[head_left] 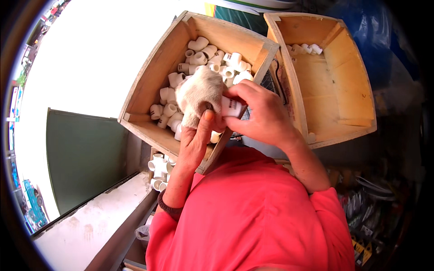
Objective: The person repeatedly picks up small white plastic pipe fittings from a wooden crate, wipes them with a cloth, and places them into a second wooden crate. The process involves handling each fitting individually to clean it before moving it to the destination container.
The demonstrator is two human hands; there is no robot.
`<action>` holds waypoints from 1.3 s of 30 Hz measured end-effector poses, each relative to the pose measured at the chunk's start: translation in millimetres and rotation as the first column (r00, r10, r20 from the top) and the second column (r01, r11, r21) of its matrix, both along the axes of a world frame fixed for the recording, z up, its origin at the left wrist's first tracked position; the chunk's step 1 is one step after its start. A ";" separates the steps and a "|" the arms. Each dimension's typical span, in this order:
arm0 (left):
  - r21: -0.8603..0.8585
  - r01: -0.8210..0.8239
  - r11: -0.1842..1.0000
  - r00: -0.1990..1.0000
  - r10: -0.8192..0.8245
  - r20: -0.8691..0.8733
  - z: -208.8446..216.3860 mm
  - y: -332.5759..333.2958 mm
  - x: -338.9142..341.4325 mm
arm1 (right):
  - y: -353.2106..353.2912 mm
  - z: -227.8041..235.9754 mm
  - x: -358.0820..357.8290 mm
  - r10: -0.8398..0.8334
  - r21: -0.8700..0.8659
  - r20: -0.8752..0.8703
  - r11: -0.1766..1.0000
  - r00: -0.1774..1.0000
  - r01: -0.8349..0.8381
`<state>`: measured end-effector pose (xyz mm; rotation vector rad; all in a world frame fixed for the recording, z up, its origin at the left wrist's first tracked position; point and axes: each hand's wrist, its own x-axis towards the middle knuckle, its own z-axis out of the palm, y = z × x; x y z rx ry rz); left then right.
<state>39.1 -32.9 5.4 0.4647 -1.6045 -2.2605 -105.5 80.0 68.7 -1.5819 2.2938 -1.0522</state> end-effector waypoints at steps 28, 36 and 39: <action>0.686 -0.103 0.720 0.982 -0.037 0.186 1.0 35.4 -38.5 | 61.1 -28.4 -34.7 0.316 -0.394 0.868 0.907 0.383 0.146; 0.547 -0.104 0.831 0.981 -0.006 0.196 12.7 33.6 -38.8 | 73.5 -45.3 -45.2 0.274 -0.350 0.922 0.892 0.273 0.287; 0.509 -0.035 0.860 0.994 -0.025 0.109 18.8 35.9 -36.8 | 75.3 -46.8 -46.3 0.251 -0.318 0.937 0.902 0.244 0.291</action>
